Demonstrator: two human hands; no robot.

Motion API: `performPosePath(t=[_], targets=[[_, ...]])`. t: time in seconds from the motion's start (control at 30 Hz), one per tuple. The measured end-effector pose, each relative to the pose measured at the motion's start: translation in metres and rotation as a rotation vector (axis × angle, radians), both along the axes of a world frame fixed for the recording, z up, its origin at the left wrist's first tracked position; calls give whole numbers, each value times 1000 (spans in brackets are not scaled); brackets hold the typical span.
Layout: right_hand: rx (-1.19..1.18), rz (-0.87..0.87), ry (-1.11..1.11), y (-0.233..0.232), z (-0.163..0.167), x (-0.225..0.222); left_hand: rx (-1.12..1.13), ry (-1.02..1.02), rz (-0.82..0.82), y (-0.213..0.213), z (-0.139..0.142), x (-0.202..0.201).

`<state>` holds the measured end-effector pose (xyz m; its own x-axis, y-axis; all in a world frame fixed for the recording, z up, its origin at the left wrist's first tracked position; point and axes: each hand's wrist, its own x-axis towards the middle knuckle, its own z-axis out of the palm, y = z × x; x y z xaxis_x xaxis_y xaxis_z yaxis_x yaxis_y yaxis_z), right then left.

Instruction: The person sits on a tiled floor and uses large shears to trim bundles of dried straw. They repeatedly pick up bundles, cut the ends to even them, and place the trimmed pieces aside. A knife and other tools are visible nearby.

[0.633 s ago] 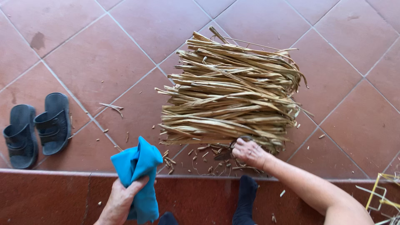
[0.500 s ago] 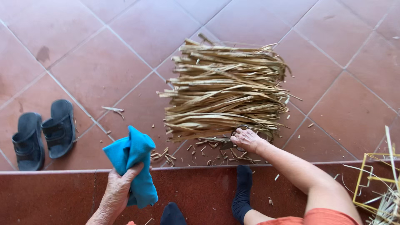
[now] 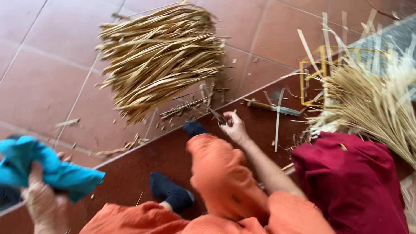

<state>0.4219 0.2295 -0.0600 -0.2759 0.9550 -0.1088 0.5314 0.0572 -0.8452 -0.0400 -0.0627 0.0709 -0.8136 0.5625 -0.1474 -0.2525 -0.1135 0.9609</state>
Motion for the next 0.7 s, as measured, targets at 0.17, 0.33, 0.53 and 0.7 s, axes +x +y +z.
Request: performPosePath(t=[0.17,0.33,0.53,0.7], targets=[[158,-282,-82,-48,-41,54,49,-260,-141,14,-29,-26],[261,-236,-265,-65,-56,76,-281,163,-333,56,-31,-13],[35,-187,-426,-74,-55,82,-382,345,-446,124,-19,21],[206,-135,-422,-69,-30,84,-440,392,-491,153,-22,31]])
